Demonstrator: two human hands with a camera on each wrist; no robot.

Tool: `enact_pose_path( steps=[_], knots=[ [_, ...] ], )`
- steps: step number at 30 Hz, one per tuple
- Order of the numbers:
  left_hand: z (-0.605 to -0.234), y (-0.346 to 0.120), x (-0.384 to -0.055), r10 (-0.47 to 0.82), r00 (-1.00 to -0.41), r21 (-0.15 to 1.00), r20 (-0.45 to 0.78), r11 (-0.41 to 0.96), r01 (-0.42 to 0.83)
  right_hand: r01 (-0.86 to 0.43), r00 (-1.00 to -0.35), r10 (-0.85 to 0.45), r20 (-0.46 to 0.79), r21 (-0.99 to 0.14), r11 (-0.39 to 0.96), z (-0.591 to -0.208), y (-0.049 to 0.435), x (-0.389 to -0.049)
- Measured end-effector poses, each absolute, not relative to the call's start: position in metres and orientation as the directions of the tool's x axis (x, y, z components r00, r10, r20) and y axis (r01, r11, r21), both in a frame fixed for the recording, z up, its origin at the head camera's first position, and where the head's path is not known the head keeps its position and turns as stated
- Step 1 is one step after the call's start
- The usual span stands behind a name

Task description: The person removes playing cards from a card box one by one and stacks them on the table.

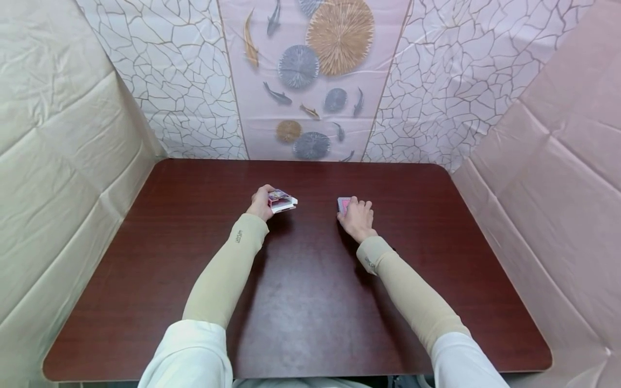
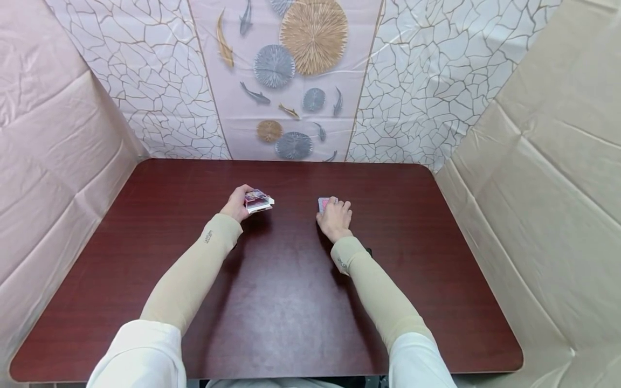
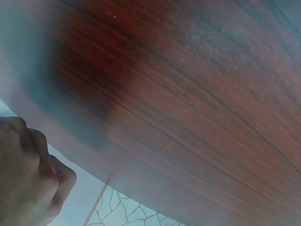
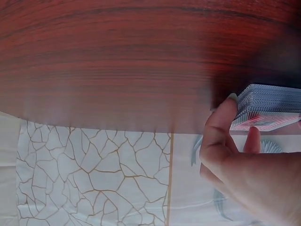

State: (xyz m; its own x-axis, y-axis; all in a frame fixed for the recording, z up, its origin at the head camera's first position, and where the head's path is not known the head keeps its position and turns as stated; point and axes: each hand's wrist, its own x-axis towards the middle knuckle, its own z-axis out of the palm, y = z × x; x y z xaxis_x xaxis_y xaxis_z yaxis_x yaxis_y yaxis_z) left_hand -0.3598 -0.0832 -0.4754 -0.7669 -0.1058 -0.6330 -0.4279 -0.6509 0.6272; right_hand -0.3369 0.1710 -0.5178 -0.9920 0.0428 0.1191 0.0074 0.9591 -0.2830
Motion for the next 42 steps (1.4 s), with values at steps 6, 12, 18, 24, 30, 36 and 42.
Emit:
enact_pose_path(
  steps=[6,12,18,24,30,36,42],
  knots=[
    [-0.475,-0.081,-0.359,-0.096,-0.763,0.631,-0.639,-0.632,-0.449,0.019,-0.992,0.052,0.114,-0.272,0.962,-0.516,0.171,-0.338],
    [-0.478,-0.078,-0.36,-0.094,-0.765,0.634,-0.637,-0.628,-0.451,0.02,-0.992,0.054,0.112,-0.286,0.958,-0.517,0.171,-0.337],
    [-0.477,-0.076,-0.36,-0.1,-0.771,0.644,-0.628,-0.624,-0.443,0.024,-0.992,0.059,0.11,-0.293,0.956,-0.517,0.171,-0.337],
    [-0.475,-0.078,-0.36,-0.107,-0.77,0.656,-0.629,-0.605,-0.452,0.002,-0.984,0.055,0.167,-0.303,0.953,-0.511,0.165,-0.337],
    [-0.471,-0.075,-0.355,-0.094,-0.779,0.651,-0.62,-0.615,-0.445,-0.312,-0.929,-0.192,0.316,-0.391,0.866,-0.475,0.137,-0.322],
    [-0.47,-0.068,-0.353,-0.075,-0.784,0.64,-0.616,-0.628,-0.443,-0.544,-0.839,-0.43,0.334,-0.486,0.684,-0.449,0.107,-0.303],
    [-0.465,-0.061,-0.356,-0.071,-0.799,0.654,-0.598,-0.62,-0.434,-0.556,-0.831,-0.445,0.335,-0.46,0.692,-0.446,0.094,-0.3]
  ],
)
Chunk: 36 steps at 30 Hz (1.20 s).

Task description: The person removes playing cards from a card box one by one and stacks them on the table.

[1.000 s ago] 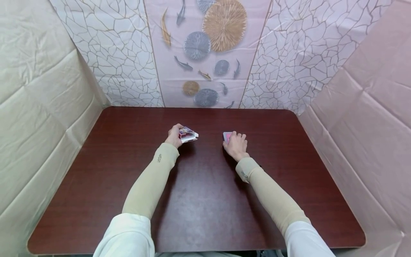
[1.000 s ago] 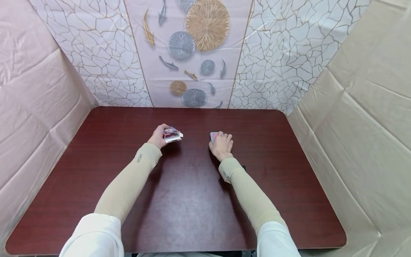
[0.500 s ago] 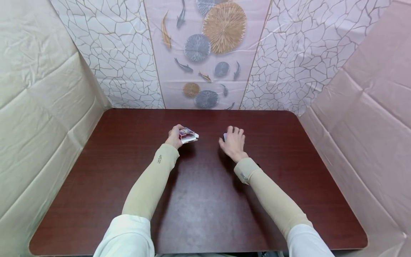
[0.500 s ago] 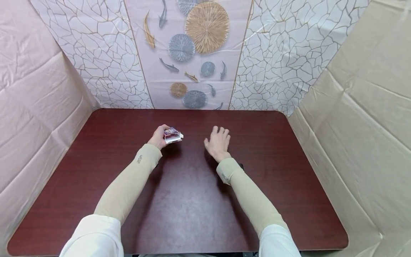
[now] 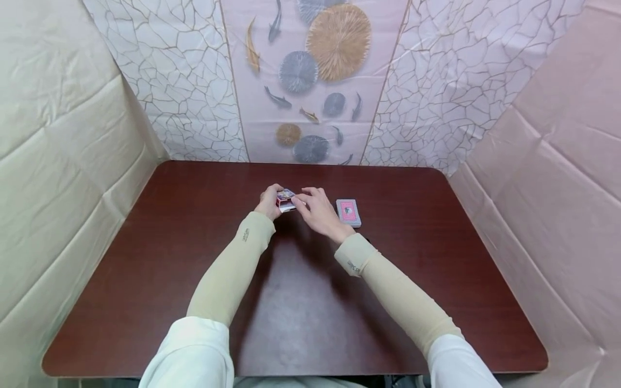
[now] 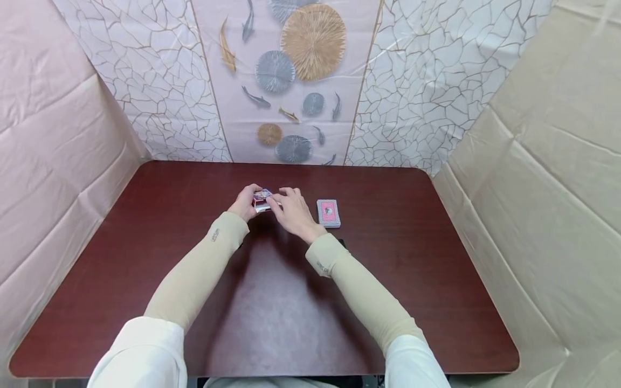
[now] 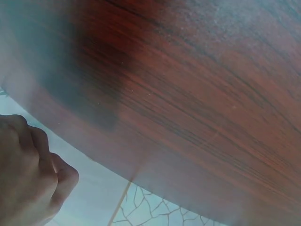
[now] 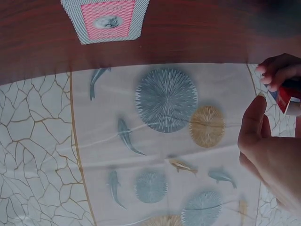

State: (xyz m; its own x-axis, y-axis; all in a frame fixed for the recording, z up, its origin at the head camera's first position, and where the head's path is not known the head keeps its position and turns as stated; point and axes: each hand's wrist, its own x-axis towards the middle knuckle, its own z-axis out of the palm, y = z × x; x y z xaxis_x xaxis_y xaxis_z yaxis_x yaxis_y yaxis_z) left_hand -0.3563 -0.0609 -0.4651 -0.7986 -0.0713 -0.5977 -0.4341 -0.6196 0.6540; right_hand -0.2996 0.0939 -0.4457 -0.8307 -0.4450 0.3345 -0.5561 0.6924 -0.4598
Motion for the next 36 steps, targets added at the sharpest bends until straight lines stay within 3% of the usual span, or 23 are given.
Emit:
enact_pose_path(
  steps=[9,19,23,27,36],
  knots=[
    [-0.461,-0.06,-0.359,-0.067,-0.806,0.656,-0.589,-0.622,-0.428,-0.589,-0.807,-0.476,0.349,-0.43,0.684,-0.446,0.087,-0.303],
    [-0.463,-0.054,-0.358,-0.031,-0.827,0.668,-0.561,-0.607,-0.431,-0.519,-0.849,-0.52,0.09,-0.319,0.793,-0.441,0.083,-0.302],
    [-0.464,-0.051,-0.357,-0.02,-0.831,0.681,-0.556,-0.585,-0.441,-0.504,-0.856,-0.514,0.049,-0.299,0.81,-0.442,0.082,-0.302],
    [-0.465,-0.051,-0.357,-0.049,-0.824,0.685,-0.564,-0.586,-0.433,-0.522,-0.849,-0.522,0.088,-0.304,0.797,-0.445,0.084,-0.3],
    [-0.471,-0.062,-0.357,-0.15,-0.793,0.646,-0.59,-0.678,-0.352,-0.63,-0.777,-0.542,0.321,-0.378,0.678,-0.45,0.088,-0.293]
  ],
)
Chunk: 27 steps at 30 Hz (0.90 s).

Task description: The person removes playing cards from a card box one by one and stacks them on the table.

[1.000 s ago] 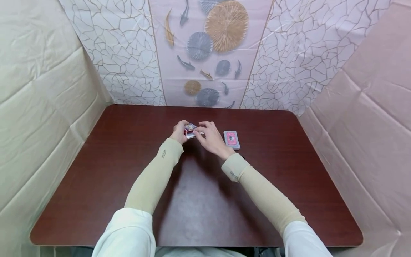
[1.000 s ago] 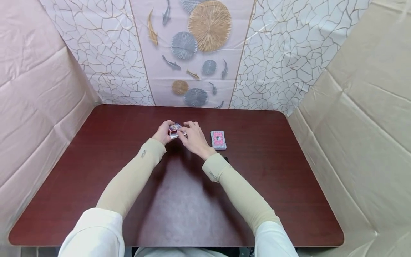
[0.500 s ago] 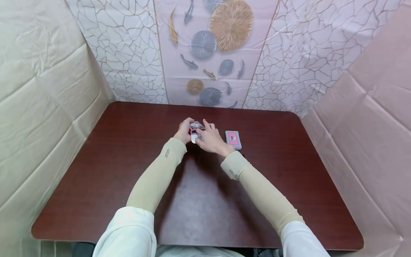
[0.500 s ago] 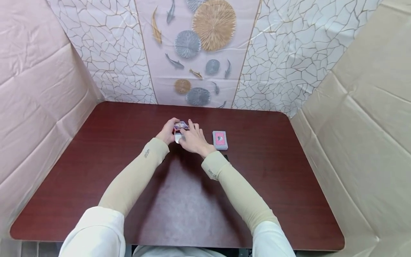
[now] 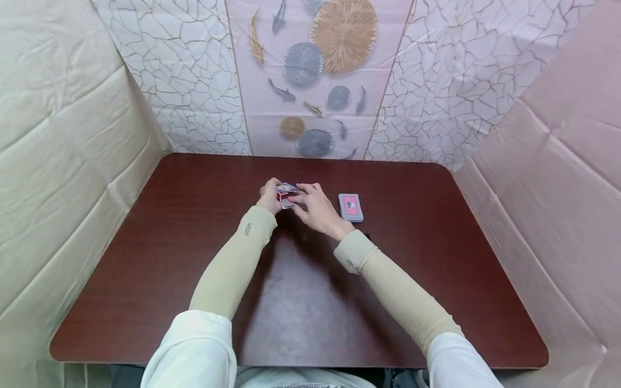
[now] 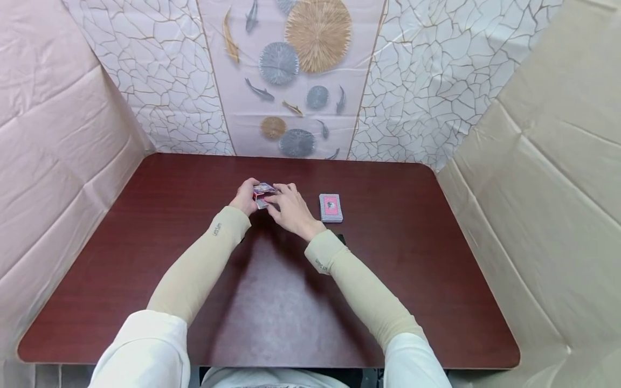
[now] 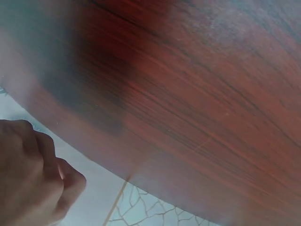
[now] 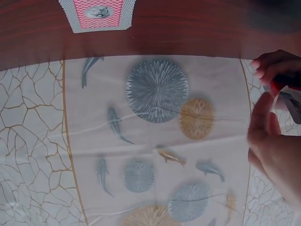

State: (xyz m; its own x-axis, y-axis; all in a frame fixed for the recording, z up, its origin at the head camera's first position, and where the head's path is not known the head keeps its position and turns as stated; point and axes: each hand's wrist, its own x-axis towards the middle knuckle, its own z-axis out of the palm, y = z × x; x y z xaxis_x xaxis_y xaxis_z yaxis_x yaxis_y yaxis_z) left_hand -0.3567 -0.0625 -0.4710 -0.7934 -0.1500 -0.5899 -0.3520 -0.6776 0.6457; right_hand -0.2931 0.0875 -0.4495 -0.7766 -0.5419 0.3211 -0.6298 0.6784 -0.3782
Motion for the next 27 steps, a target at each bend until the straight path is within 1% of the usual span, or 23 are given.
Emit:
enact_pose_path(
  steps=[3,5,9,12,17,20,23,25,27],
  knots=[
    [-0.473,-0.066,-0.355,-0.197,-0.783,0.64,-0.59,-0.706,-0.303,-0.631,-0.775,-0.535,0.336,-0.438,0.64,-0.448,0.087,-0.289],
    [-0.474,-0.067,-0.353,-0.215,-0.777,0.641,-0.591,-0.71,-0.292,-0.616,-0.787,-0.52,0.332,-0.47,0.632,-0.447,0.086,-0.287],
    [-0.474,-0.065,-0.351,-0.238,-0.77,0.665,-0.592,-0.683,-0.301,-0.566,-0.824,-0.473,0.312,-0.488,0.665,-0.447,0.082,-0.287],
    [-0.471,-0.065,-0.349,-0.24,-0.762,0.664,-0.602,-0.681,-0.309,-0.526,-0.849,-0.459,0.261,-0.487,0.697,-0.446,0.082,-0.286],
    [-0.474,-0.072,-0.351,-0.247,-0.763,0.66,-0.597,-0.693,-0.292,-0.501,-0.854,-0.504,0.127,-0.46,0.733,-0.44,0.089,-0.287],
    [-0.485,-0.078,-0.358,-0.243,-0.765,0.651,-0.596,-0.704,-0.284,-0.478,-0.859,-0.509,0.058,-0.447,0.756,-0.438,0.099,-0.291],
    [-0.527,-0.09,-0.393,-0.274,-0.754,0.661,-0.597,-0.701,-0.268,-0.425,-0.884,-0.467,0.018,-0.445,0.788,-0.44,0.113,-0.297],
    [-0.547,-0.098,-0.411,-0.256,-0.749,0.652,-0.611,-0.699,-0.294,-0.394,-0.901,-0.434,0.014,-0.447,0.803,-0.442,0.123,-0.302],
    [-0.568,-0.103,-0.428,-0.268,-0.753,0.669,-0.601,-0.685,-0.29,-0.371,-0.916,-0.4,0.028,-0.436,0.82,-0.445,0.134,-0.307]
  ],
)
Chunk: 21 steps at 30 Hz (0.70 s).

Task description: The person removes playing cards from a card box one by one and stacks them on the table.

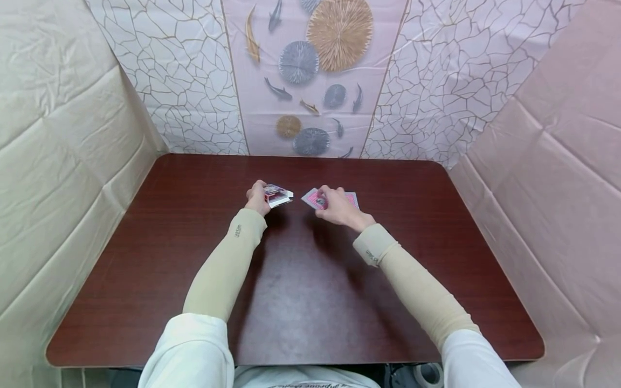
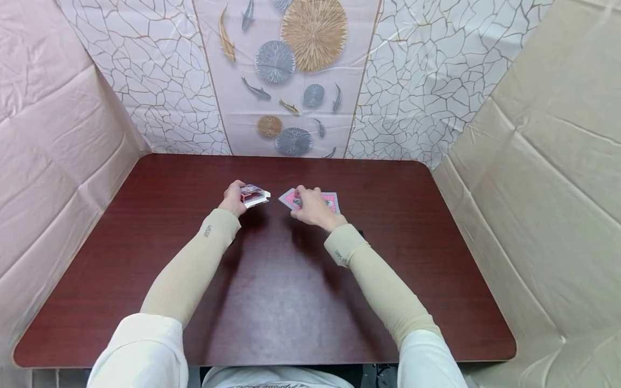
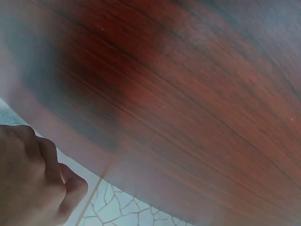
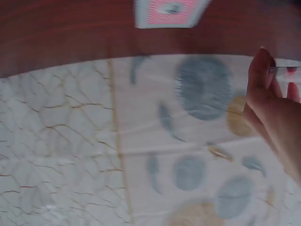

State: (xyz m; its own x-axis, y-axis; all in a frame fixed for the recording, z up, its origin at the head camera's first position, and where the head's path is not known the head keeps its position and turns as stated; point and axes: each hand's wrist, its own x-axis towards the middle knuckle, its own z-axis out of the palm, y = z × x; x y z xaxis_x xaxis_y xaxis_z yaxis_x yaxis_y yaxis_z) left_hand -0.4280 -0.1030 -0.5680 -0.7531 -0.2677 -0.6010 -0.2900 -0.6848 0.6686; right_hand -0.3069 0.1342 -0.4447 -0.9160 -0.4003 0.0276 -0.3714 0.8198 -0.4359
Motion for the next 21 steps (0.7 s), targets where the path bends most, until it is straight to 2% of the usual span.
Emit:
enact_pose_path(
  steps=[2,5,10,14,21],
  knots=[
    [-0.562,-0.103,-0.422,-0.247,-0.764,0.664,-0.596,-0.687,-0.296,-0.363,-0.924,-0.378,0.053,-0.429,0.827,-0.448,0.145,-0.313],
    [-0.529,-0.096,-0.396,-0.241,-0.772,0.667,-0.589,-0.683,-0.296,-0.332,-0.942,-0.321,0.097,-0.416,0.847,-0.455,0.159,-0.32],
    [-0.478,-0.086,-0.359,-0.205,-0.763,0.658,-0.613,-0.666,-0.35,-0.187,-0.982,-0.154,0.114,-0.391,0.901,-0.469,0.174,-0.328],
    [-0.471,-0.085,-0.355,-0.181,-0.768,0.659,-0.615,-0.652,-0.375,-0.102,-0.99,-0.063,0.124,-0.334,0.937,-0.483,0.18,-0.332],
    [-0.473,-0.082,-0.354,-0.17,-0.779,0.66,-0.604,-0.655,-0.368,-0.071,-0.989,-0.033,0.147,-0.263,0.962,-0.501,0.183,-0.332]
  ],
)
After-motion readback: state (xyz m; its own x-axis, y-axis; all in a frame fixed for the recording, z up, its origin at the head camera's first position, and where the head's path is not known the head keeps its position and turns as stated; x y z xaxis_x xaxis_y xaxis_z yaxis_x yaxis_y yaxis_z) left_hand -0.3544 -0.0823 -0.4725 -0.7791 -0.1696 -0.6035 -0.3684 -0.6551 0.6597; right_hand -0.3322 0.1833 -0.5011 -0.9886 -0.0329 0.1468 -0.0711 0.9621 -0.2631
